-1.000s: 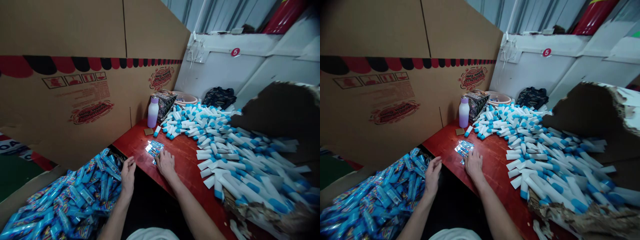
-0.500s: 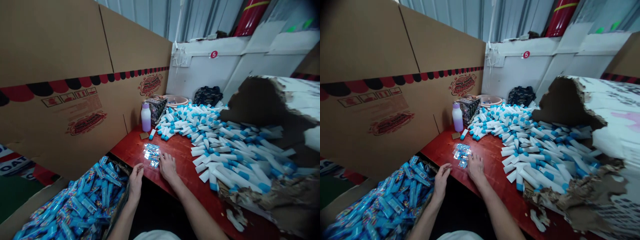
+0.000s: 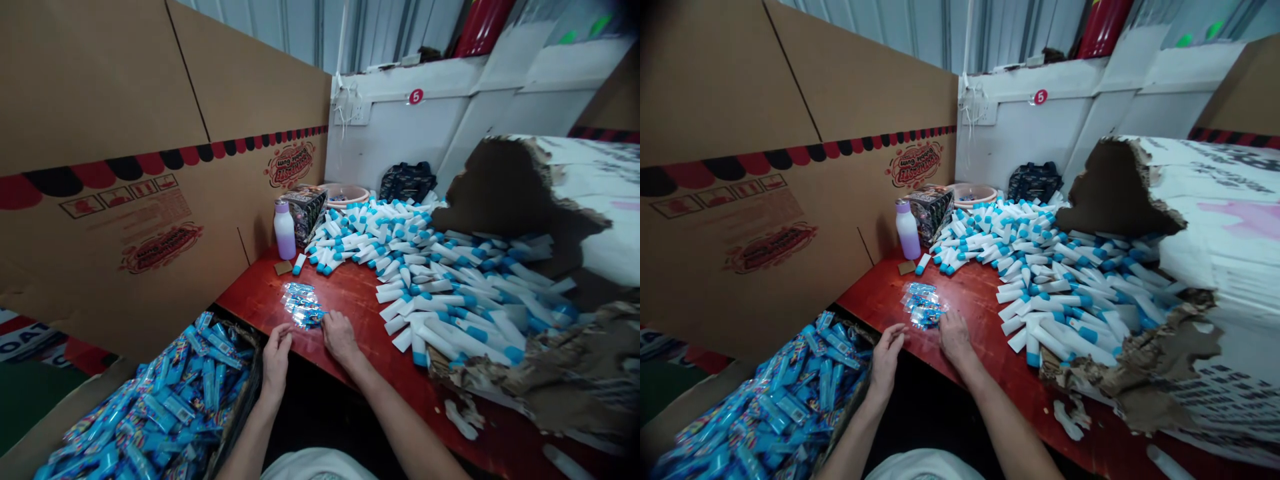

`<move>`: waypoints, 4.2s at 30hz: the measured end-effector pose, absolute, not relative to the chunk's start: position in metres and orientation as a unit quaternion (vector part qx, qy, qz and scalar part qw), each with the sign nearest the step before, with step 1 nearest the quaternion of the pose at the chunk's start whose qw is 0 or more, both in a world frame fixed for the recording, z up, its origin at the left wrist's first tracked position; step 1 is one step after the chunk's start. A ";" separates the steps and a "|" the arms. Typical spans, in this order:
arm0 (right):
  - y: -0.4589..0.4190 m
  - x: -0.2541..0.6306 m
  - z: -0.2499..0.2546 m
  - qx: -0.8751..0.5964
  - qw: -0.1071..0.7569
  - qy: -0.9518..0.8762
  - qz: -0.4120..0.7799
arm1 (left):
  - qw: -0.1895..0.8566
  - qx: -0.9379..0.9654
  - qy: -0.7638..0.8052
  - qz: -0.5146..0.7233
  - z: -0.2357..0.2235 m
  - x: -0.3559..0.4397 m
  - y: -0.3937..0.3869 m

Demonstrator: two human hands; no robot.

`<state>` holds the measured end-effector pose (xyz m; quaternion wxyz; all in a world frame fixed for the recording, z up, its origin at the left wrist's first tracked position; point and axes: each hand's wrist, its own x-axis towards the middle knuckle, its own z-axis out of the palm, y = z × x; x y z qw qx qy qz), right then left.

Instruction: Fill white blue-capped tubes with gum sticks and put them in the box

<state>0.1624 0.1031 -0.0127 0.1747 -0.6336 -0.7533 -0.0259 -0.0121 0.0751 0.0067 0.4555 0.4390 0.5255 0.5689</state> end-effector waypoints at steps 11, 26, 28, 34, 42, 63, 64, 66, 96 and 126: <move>0.077 0.170 0.009 -0.587 0.322 -0.740 -0.056 | 0.690 0.277 0.412 0.527 0.011 0.066 0.090; 0.103 0.196 -0.011 -0.591 0.523 -0.462 0.403 | 0.703 0.253 0.390 0.539 0.010 0.096 0.112; 0.107 0.198 -0.008 -0.599 0.497 -0.480 0.404 | 0.708 0.233 0.388 0.542 0.011 0.101 0.116; 0.122 0.245 0.021 -0.758 0.271 -0.592 0.026 | 0.708 0.167 0.399 0.558 0.013 0.108 0.133; 0.147 0.288 0.014 -0.798 0.009 -0.593 -0.106 | 0.767 0.065 0.376 0.516 0.014 0.101 0.146; 0.133 0.230 0.052 -0.569 0.678 -0.412 0.215 | 0.762 0.069 0.369 0.528 0.017 0.069 0.135; 0.127 0.226 0.053 -0.543 0.712 -0.371 0.245 | 0.761 0.068 0.369 0.529 0.017 0.070 0.134; 0.117 0.220 0.054 -0.510 0.750 -0.320 0.275 | 0.761 0.066 0.369 0.530 0.018 0.075 0.131; 0.038 0.224 0.010 -0.646 0.604 -0.447 0.130 | 0.736 0.114 0.286 0.603 0.047 0.120 0.108; 0.053 0.210 0.012 -0.472 0.591 -0.409 0.510 | 0.809 0.038 0.314 0.496 0.053 0.107 0.122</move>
